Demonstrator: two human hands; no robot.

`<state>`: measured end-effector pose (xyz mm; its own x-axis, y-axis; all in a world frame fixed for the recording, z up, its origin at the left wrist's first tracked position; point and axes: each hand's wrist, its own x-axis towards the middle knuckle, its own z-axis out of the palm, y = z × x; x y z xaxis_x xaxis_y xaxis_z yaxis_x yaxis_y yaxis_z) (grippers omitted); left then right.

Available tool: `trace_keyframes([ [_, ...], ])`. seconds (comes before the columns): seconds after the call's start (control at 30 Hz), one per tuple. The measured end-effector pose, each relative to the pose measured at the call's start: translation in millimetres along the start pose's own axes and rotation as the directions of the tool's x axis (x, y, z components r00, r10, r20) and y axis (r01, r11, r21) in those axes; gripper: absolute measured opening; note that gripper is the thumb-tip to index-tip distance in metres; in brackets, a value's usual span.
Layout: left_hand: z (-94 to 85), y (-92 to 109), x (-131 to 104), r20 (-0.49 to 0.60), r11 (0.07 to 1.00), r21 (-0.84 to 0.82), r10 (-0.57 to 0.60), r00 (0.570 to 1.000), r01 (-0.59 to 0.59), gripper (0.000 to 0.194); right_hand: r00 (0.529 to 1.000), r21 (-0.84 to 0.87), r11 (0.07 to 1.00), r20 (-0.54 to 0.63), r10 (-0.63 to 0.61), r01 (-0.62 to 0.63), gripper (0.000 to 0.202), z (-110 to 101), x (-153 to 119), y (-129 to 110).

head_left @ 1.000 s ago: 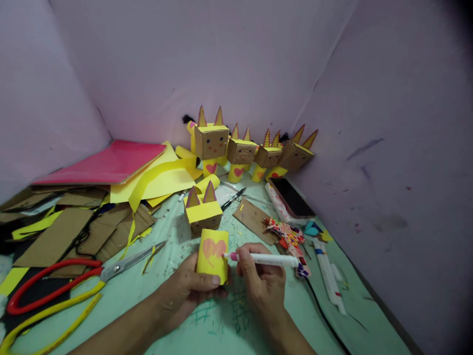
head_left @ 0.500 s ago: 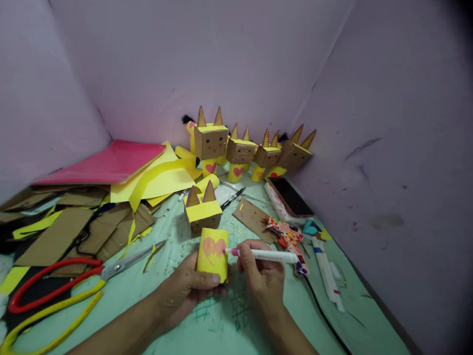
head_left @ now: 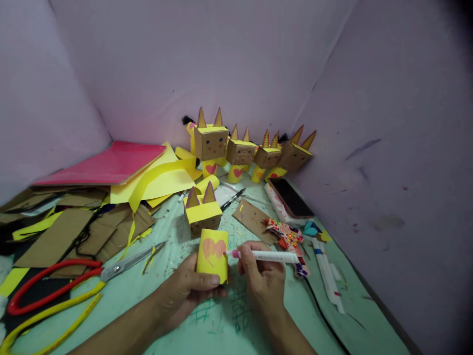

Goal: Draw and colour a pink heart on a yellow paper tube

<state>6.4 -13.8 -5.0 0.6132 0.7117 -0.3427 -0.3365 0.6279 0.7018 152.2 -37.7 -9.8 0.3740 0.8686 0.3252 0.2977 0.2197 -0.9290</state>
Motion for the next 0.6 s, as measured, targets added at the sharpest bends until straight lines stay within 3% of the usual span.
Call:
trace_keyframes([
  [0.6, -1.5, -0.6, 1.1, 0.008, 1.0, 0.005, -0.008, 1.0, 0.008, 0.054, 1.0, 0.05, 0.998, -0.003, 0.027, -0.027, 0.027, 1.9, -1.4, -3.0],
])
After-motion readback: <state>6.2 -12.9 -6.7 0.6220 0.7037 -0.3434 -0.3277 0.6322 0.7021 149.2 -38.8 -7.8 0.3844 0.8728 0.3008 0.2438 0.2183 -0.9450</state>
